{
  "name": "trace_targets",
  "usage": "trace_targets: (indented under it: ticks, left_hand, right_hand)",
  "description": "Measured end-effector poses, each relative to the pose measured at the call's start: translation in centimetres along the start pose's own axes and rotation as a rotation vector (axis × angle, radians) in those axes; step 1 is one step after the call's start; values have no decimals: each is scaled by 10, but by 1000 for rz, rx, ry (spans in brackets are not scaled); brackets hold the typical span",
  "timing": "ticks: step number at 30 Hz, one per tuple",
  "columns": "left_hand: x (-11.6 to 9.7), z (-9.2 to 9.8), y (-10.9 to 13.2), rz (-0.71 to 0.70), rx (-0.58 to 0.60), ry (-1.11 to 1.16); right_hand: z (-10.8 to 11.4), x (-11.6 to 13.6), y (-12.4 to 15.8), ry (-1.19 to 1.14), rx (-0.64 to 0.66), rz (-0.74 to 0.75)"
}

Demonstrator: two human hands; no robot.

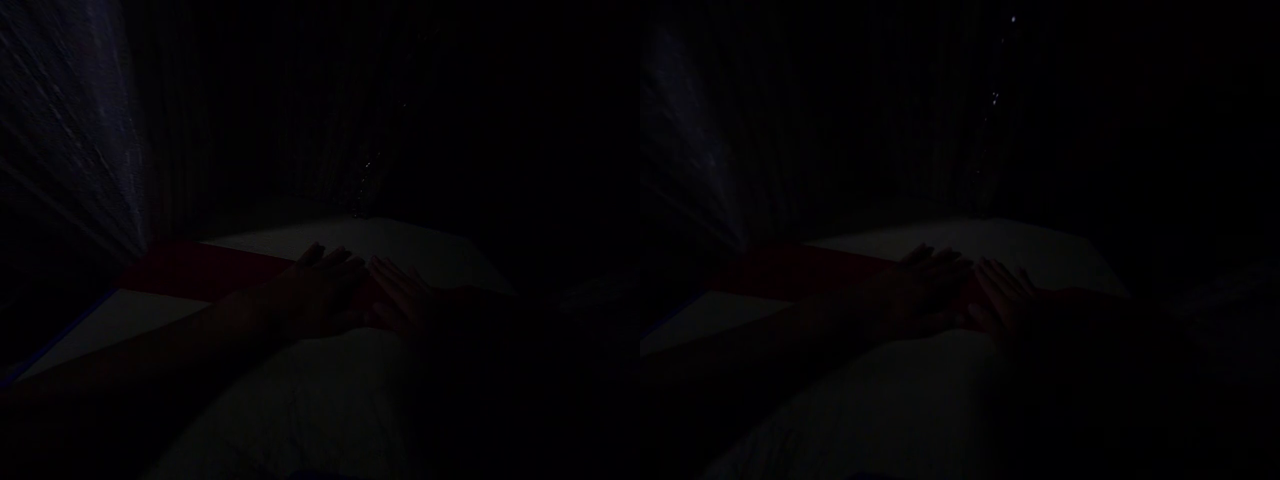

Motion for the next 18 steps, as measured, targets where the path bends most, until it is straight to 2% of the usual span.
trace_targets:
  ticks: [2,6,10,15,18]
  left_hand:
    - [1,-5,-1,-9,18,7]
    - [2,-7,-2,-1,31,-11]
    - [1,-5,-1,14,48,-24]
    - [3,-6,-3,12,41,-19]
    - [4,-7,-4,10,15,-12]
  right_hand:
    - [1,-2,0,-3,14,-7]
    - [3,-9,-1,21,-39,18]
    - [2,-11,-3,27,38,55]
    - [8,-9,-4,25,-13,32]
    - [5,-10,-4,-15,42,32]
Point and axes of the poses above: each hand's wrist, its own y-axis away from the middle knuckle, its own z-axis out of the back of the hand, x = y × z, the point moved 4 cm from there along -y, towards the middle knuckle, and after that the axes turned 12 degrees about -y, right-handed, at the moved point
